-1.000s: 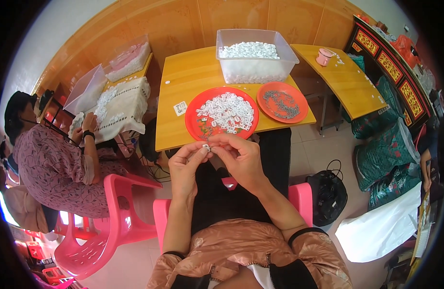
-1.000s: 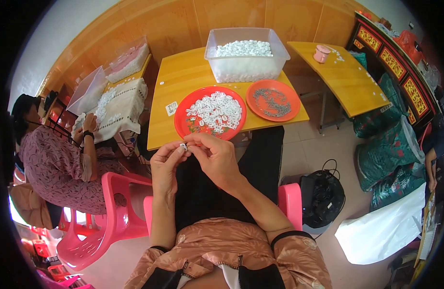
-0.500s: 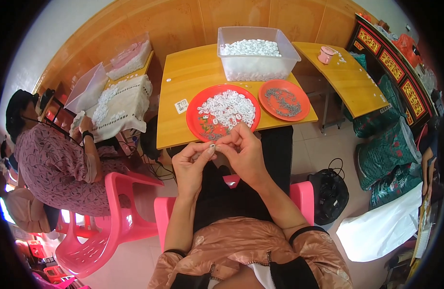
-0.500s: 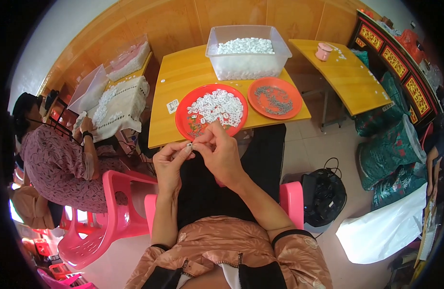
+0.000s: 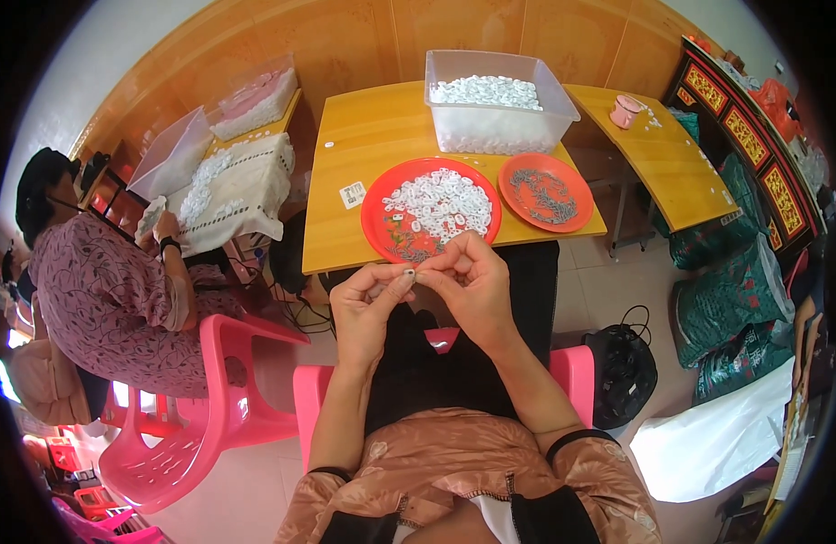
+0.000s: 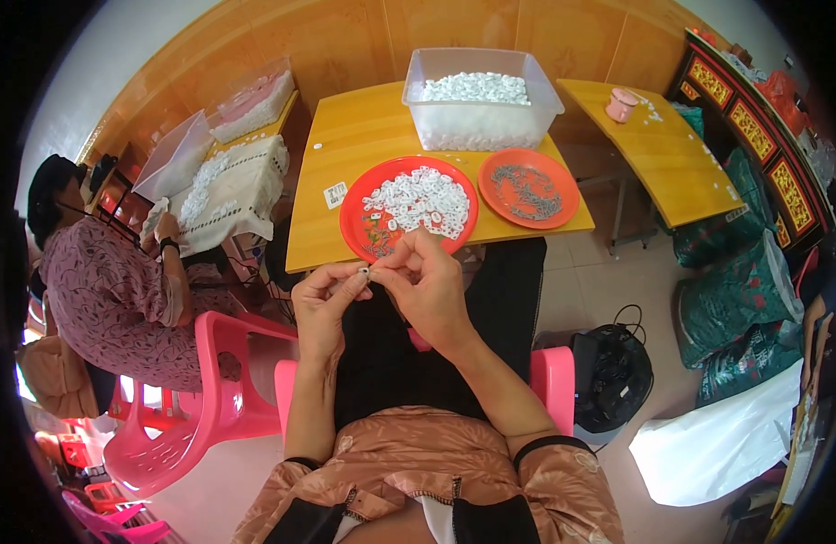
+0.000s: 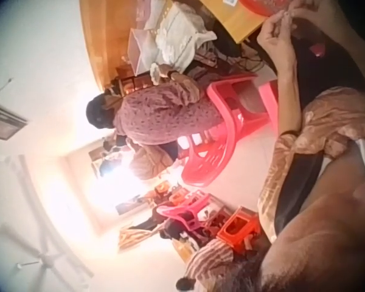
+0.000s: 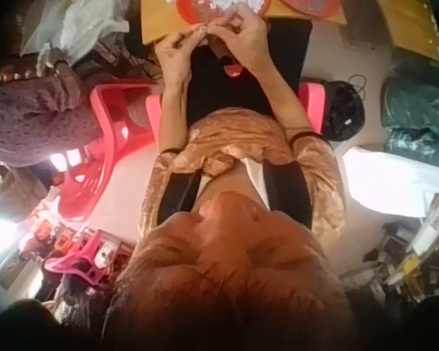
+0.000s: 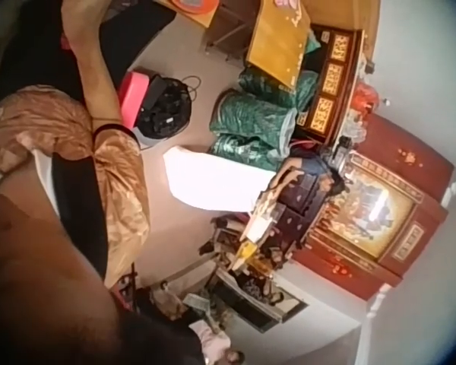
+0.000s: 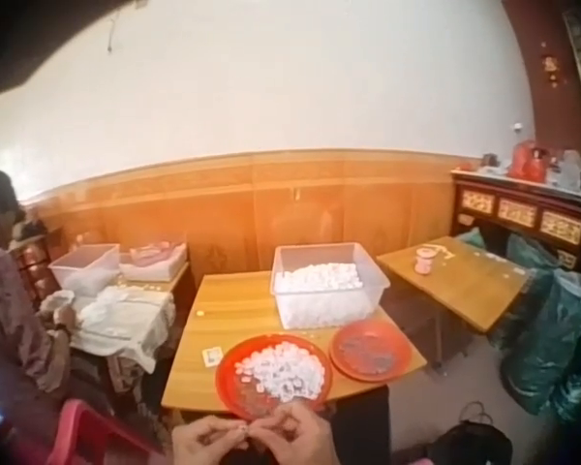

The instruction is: Manually assembling small white hardware components at a workbench.

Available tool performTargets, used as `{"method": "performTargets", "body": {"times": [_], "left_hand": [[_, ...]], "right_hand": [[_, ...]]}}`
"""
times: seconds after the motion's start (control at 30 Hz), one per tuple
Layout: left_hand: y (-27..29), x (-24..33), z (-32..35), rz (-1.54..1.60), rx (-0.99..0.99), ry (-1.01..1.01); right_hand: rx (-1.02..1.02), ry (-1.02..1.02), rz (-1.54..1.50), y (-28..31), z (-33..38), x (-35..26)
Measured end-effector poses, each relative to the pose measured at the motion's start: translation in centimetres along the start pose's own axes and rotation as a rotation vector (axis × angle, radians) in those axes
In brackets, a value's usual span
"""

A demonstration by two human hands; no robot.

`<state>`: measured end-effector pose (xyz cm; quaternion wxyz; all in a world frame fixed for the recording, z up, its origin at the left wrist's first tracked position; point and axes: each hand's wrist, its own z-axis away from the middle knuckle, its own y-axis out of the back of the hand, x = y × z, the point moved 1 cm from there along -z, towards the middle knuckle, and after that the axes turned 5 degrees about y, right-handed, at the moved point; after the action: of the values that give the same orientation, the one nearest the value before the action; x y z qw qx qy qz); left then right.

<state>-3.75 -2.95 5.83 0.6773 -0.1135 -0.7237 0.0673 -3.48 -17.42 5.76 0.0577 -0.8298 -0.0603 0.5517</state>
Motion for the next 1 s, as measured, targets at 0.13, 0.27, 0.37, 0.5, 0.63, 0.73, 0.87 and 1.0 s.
{"method": "performTargets", "body": {"times": [0.13,0.27,0.37,0.5,0.63,0.73,0.87,1.0], "left_hand": [[0.1,-0.3,-0.2,0.054,0.05,0.005],[0.3,-0.5,-0.4,0.058,0.068,0.024],[0.4,-0.5,-0.5,0.06,0.069,0.015],[0.1,-0.5,-0.5,0.053,0.062,0.014],[0.0,-0.7,-0.4,0.055,0.055,-0.009],[0.0,-0.4,-0.4,0.015,0.052,-0.019],[0.1,-0.7,-0.6,0.022,0.055,-0.055],[0.1,-0.7,-0.6,0.028,0.05,-0.055]], "right_hand": [[-0.012,-0.018,-0.09,-0.2,-0.4,0.0],[-0.07,-0.022,-0.045,0.2,-0.5,-0.1],[-0.115,-0.035,0.101,0.3,-0.4,-0.8],[-0.107,0.064,0.274,0.3,-0.4,-1.0],[-0.099,0.128,0.358,0.1,-0.4,-0.9],[-0.048,0.146,0.346,-0.3,-0.3,-0.7],[-0.044,0.131,0.35,-0.5,-0.2,-0.2],[-0.024,0.103,0.329,-0.6,-0.3,-0.1]]}}
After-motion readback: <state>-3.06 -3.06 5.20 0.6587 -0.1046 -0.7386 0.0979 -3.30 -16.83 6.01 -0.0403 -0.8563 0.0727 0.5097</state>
